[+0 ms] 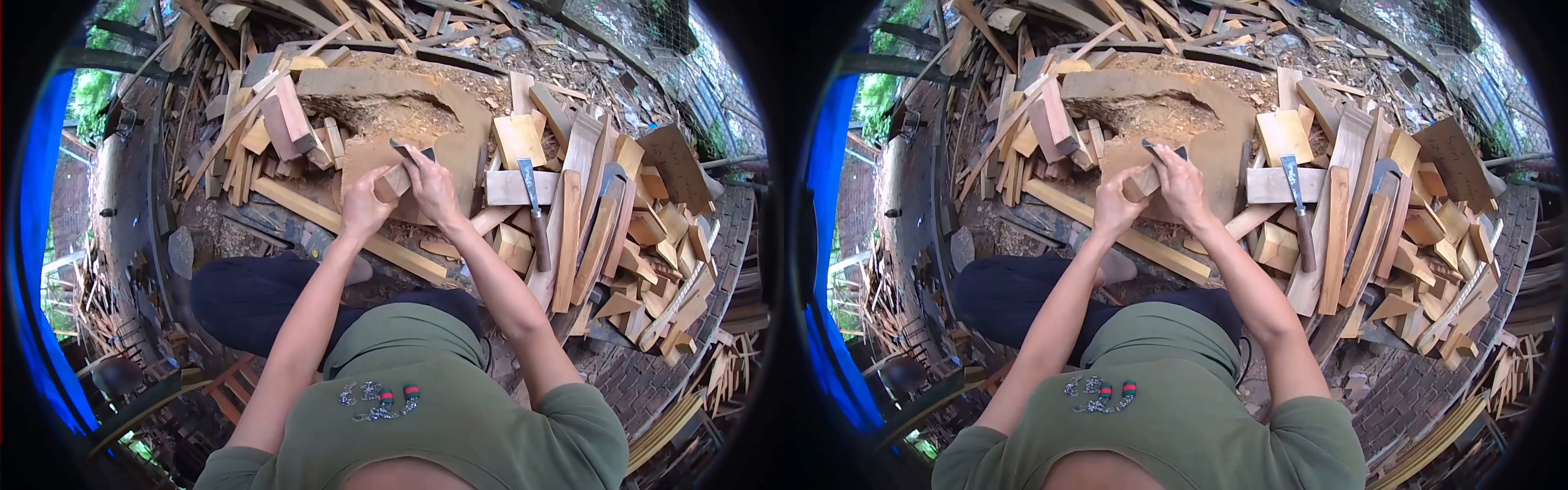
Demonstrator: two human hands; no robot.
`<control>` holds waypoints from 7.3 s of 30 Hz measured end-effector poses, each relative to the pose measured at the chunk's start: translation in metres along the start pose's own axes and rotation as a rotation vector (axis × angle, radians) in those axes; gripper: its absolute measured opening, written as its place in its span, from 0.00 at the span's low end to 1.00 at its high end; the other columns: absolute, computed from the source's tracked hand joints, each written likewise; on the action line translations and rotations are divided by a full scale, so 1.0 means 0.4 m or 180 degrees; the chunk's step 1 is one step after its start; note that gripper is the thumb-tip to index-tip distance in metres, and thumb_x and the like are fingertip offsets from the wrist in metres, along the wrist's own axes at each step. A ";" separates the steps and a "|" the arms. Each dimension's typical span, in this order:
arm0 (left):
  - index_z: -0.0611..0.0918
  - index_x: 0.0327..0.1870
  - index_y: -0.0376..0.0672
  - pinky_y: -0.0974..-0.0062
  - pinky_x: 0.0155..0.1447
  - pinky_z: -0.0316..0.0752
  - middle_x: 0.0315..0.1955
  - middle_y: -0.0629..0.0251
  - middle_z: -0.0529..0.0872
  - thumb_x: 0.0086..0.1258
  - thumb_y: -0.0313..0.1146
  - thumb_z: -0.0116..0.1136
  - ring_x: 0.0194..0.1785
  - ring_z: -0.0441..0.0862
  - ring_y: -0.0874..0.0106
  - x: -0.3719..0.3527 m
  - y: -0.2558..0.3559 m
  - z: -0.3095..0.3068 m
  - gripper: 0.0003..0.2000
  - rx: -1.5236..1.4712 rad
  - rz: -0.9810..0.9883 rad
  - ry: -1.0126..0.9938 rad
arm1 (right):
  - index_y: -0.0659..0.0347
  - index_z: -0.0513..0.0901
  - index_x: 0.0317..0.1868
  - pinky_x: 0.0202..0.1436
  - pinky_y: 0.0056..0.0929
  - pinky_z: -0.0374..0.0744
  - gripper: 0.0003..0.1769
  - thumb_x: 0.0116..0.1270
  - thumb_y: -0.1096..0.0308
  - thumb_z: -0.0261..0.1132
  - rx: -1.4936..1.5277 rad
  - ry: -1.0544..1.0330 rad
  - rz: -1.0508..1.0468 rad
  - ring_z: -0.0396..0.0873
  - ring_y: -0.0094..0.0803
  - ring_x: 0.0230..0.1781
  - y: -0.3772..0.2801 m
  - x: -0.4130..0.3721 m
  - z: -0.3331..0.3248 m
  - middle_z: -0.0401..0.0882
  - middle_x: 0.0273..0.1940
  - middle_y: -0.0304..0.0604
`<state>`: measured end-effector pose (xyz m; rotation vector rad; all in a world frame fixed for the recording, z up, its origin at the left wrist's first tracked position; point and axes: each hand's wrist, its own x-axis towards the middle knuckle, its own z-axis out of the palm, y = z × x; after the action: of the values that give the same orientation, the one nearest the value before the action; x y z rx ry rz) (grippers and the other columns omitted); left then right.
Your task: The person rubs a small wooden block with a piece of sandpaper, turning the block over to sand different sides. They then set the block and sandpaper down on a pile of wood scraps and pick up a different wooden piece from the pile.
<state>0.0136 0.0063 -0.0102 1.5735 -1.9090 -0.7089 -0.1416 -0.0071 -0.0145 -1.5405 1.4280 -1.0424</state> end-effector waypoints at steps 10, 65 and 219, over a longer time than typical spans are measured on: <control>0.82 0.54 0.39 0.66 0.50 0.80 0.42 0.48 0.87 0.52 0.26 0.69 0.47 0.87 0.56 -0.002 -0.004 0.004 0.24 0.0007 -0.0089 -0.0072 | 0.55 0.78 0.61 0.55 0.41 0.80 0.20 0.69 0.74 0.57 -0.0062 -0.0327 0.0094 0.80 0.50 0.54 -0.020 -0.006 -0.022 0.80 0.56 0.52; 0.75 0.58 0.42 0.63 0.61 0.75 0.49 0.50 0.83 0.46 0.38 0.77 0.56 0.79 0.53 0.043 0.044 0.026 0.34 0.0126 -0.0160 -0.0186 | 0.62 0.78 0.59 0.52 0.40 0.76 0.17 0.75 0.65 0.57 -0.0140 0.0079 0.0381 0.79 0.46 0.46 0.065 -0.134 -0.072 0.81 0.45 0.56; 0.78 0.48 0.42 0.56 0.46 0.79 0.38 0.48 0.86 0.49 0.30 0.74 0.44 0.84 0.47 0.014 0.092 0.055 0.23 -0.0189 -0.0204 0.0034 | 0.58 0.74 0.67 0.70 0.39 0.70 0.24 0.70 0.75 0.58 -0.0753 0.0127 -0.0555 0.71 0.48 0.67 -0.027 -0.186 -0.086 0.72 0.66 0.55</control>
<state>-0.0282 0.0083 0.0007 1.6044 -1.8202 -0.7758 -0.1720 0.0675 0.0036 -1.8507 1.5085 -1.0393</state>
